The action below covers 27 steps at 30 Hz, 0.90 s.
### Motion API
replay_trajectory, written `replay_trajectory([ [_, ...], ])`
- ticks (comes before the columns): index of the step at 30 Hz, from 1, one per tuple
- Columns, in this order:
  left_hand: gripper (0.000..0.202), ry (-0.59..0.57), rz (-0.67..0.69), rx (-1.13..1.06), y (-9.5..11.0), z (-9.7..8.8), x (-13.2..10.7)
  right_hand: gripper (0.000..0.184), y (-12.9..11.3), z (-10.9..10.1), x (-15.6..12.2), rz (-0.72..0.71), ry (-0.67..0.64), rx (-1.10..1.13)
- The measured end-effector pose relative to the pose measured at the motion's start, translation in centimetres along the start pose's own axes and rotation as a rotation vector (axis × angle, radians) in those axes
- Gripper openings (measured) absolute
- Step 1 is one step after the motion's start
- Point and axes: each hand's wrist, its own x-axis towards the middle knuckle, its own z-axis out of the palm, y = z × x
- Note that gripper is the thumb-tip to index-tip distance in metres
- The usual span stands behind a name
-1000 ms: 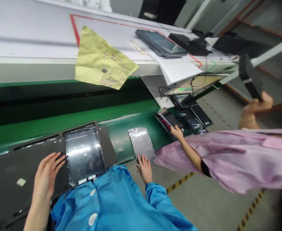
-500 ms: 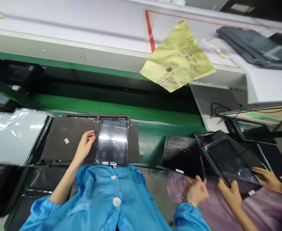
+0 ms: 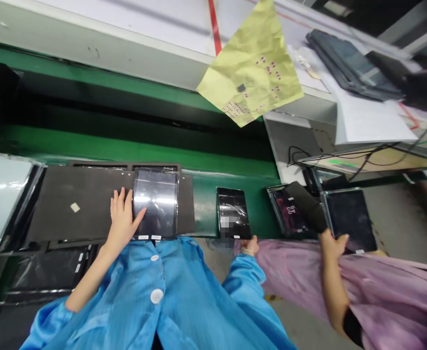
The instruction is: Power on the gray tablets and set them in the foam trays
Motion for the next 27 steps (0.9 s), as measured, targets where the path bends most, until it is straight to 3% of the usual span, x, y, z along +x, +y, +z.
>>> replay_trajectory([
  [3,0.092,-0.027,0.067,0.097,0.8,2.2,-0.5,0.041,-2.1,1.0,-1.9,-0.17,0.015,-0.099],
  [5,0.098,-0.021,0.078,0.102,1.3,3.1,-0.7,0.042,-3.3,2.7,-4.9,-0.301,-0.056,-0.151],
  [7,0.099,-0.013,0.077,0.093,1.5,3.4,-0.8,0.047,-4.3,5.3,-9.2,-0.436,-0.229,-0.175],
  [11,0.096,-0.025,0.065,0.091,1.5,3.1,-1.0,0.048,-5.7,10.9,-18.1,-0.616,-0.696,-0.205],
  [13,0.097,-0.015,0.063,0.109,1.5,3.0,-1.0,0.056,-6.2,13.0,-20.4,-0.624,-0.793,-0.233],
  [15,0.097,0.002,0.061,0.116,1.6,3.2,-1.1,0.064,-6.5,14.5,-20.9,-0.606,-0.819,-0.266],
  [20,0.094,0.004,0.035,0.083,1.5,3.4,-1.1,0.072,-7.3,16.0,-18.8,-0.481,-0.876,-0.265],
  [24,0.09,-0.024,0.002,-0.037,1.8,2.9,-0.9,0.07,-8.5,15.8,-19.0,-0.385,-1.008,-0.146],
  [27,0.095,-0.099,-0.125,-0.307,2.8,2.2,-0.7,0.066,-9.8,14.6,-21.3,-0.361,-1.129,-0.031],
])
